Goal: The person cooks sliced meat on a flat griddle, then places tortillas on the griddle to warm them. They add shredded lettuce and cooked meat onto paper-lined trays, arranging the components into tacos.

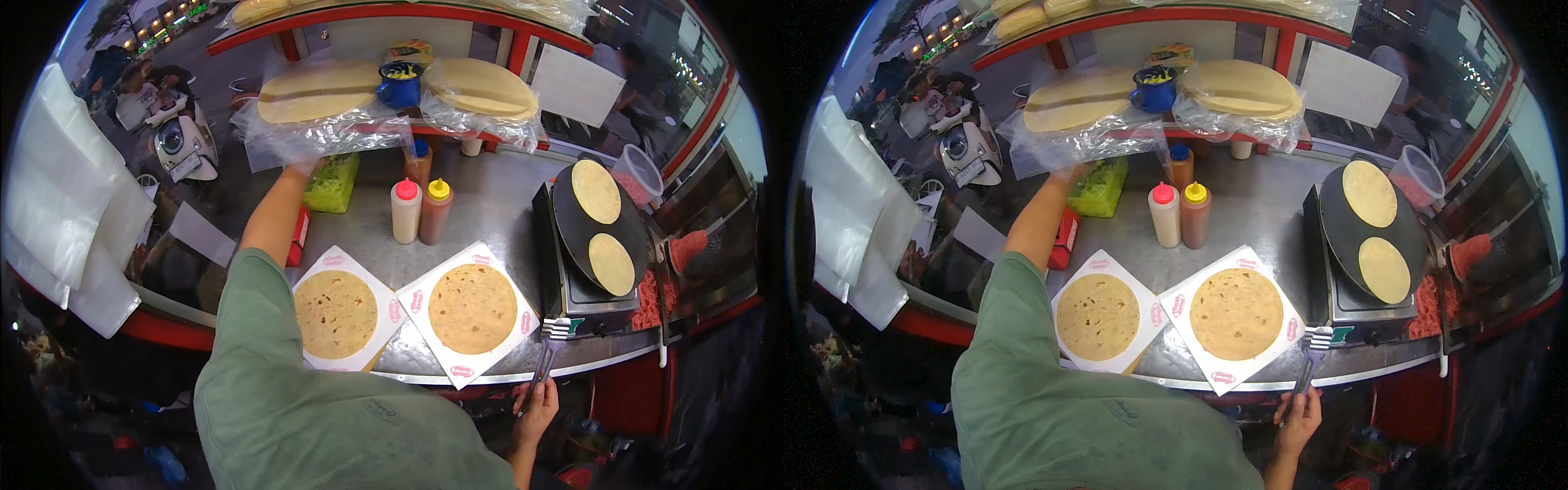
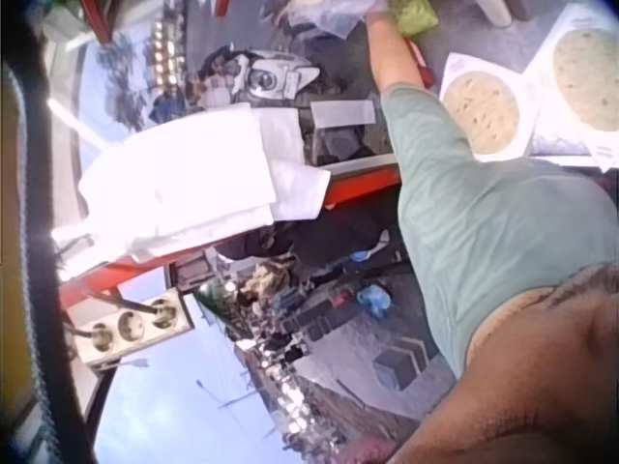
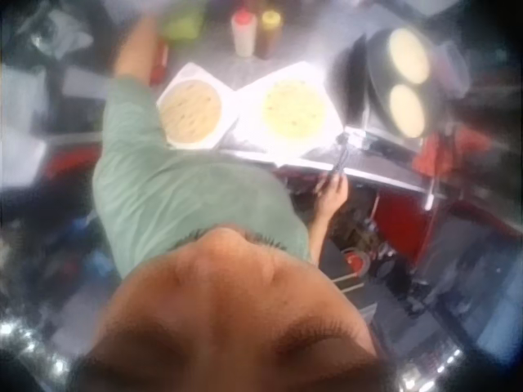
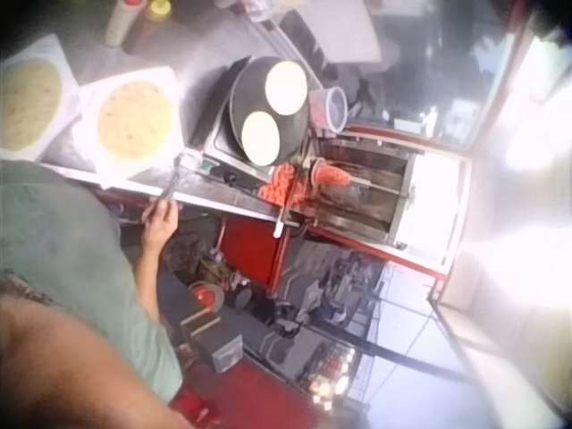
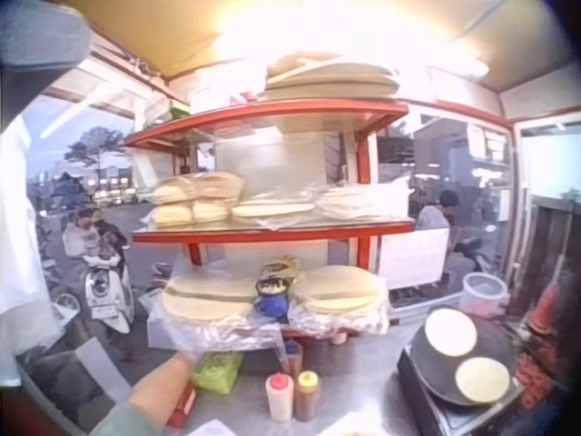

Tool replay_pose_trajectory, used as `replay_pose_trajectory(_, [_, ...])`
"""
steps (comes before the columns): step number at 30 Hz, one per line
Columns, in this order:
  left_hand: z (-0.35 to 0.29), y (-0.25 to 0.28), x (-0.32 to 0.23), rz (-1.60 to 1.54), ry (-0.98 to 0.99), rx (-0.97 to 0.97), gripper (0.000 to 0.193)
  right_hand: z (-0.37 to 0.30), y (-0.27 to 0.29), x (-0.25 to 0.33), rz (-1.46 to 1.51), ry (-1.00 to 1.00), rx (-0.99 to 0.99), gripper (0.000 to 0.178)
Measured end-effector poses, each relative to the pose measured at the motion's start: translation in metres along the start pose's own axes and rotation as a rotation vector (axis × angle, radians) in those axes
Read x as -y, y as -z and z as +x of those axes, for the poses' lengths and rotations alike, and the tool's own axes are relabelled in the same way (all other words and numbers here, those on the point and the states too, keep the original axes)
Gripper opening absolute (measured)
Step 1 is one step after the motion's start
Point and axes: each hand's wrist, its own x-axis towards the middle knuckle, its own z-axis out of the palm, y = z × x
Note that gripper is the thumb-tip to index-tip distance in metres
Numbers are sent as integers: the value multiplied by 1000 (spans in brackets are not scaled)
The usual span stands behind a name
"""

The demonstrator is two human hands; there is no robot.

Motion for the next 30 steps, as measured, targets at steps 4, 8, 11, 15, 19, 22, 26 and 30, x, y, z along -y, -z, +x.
replay_pose_trajectory(4, [-22,-1,-4,18,-111,-172,58,17,-14,-13,-191,-5,84,36])
replay_pose_trajectory(8, [-57,41,-32,-177,392,177,45,47,-37,-14,-878,240,386,35])
replay_pose_trajectory(11, [-124,157,-164,-1196,500,254,48,63,-20,-42,-589,85,318,35])
replay_pose_trajectory(15, [-195,160,-273,-863,184,378,47,91,-3,-40,-163,-190,322,34])
replay_pose_trajectory(19, [-239,95,-399,-572,-56,541,56,116,-2,-43,-280,-54,363,40])
replay_pose_trajectory(22, [-273,71,-420,-548,-170,433,82,136,-7,-63,-603,418,425,48])
replay_pose_trajectory(26, [-282,83,-384,-368,-266,575,112,131,0,-23,-855,332,578,55])
replay_pose_trajectory(30, [-297,76,-344,-396,-338,483,72,121,14,0,-763,242,495,52])
